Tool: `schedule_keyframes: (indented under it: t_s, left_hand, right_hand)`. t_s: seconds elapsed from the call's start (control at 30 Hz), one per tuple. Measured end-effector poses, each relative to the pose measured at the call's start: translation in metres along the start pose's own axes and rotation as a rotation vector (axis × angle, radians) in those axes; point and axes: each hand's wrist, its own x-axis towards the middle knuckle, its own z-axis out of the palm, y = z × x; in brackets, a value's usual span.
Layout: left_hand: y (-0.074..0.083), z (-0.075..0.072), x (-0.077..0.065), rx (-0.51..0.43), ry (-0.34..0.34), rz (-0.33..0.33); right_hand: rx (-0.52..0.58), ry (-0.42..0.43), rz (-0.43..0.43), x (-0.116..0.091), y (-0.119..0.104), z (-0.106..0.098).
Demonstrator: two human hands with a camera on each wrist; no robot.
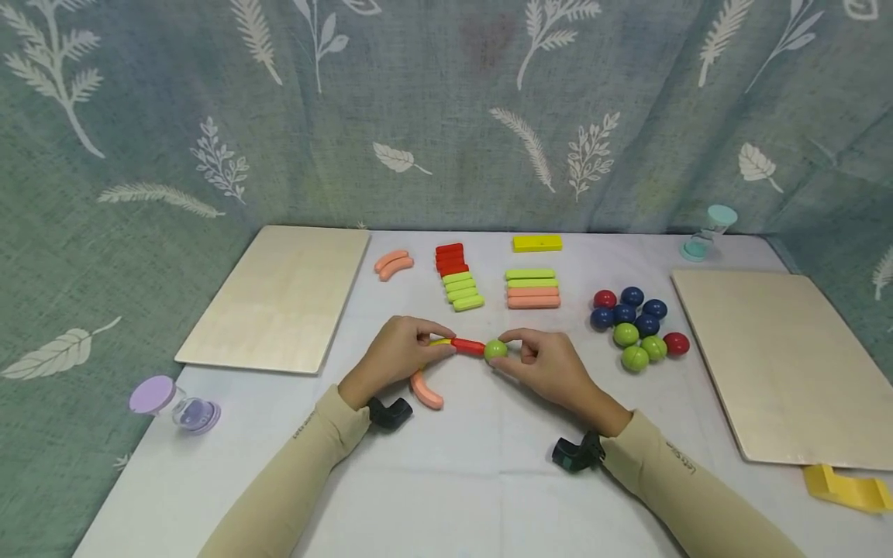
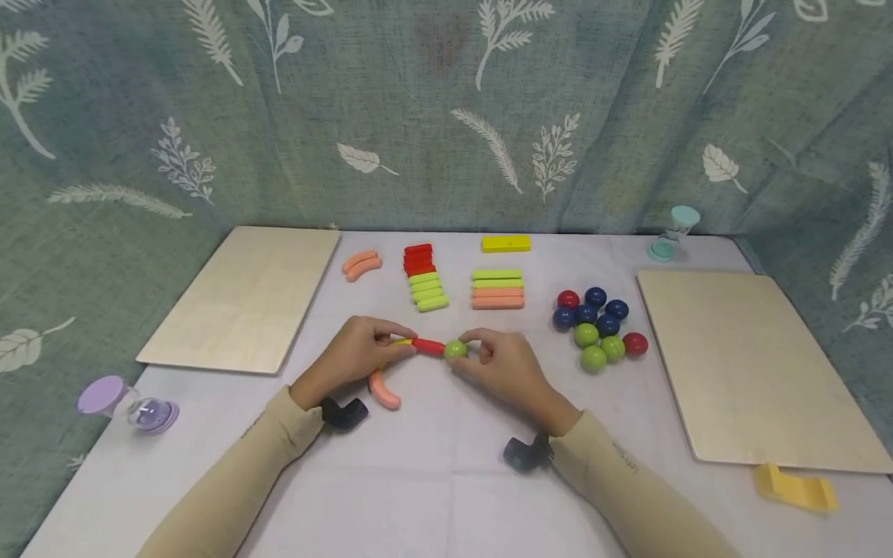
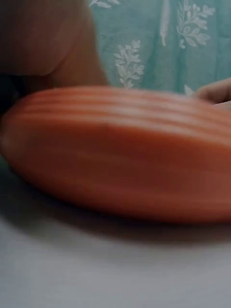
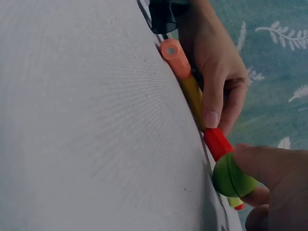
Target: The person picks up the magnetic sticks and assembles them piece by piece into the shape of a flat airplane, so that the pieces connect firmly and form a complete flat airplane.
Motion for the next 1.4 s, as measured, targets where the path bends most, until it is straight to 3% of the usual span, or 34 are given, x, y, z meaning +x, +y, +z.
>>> schedule_keyframes:
  t_s: [0.23,0.53,0.7,0.87,1.4]
  left_hand:
    - [0.000,-0.013,0.000,0.018,-0.119,0.055]
    - [0.005,-0.023,0.003,0.081,-0.136,0.164]
    - [0.009,-0.027,0.003,0.194,-0.165,0.150]
    - [0.010,-0.028,0.002,0.301,-0.132,0.134]
    - [0.014,-0.013,0.006,0.308,-0.029,0.213]
  right_hand:
    - [-0.019,-0.013,-0.091,-0.001,0.000,0.000]
    - [-0.059,-0.092,-0.203,-0.004,0.001,0.000]
    - [-0.035,-0.120,-0.246,-0.006,0.002,0.001]
    - [-0.040,-0.160,-0.281,-0.008,0.000,0.005]
    - [-0.039,-0.133,-0.297,-0.011,-0.007,0.009]
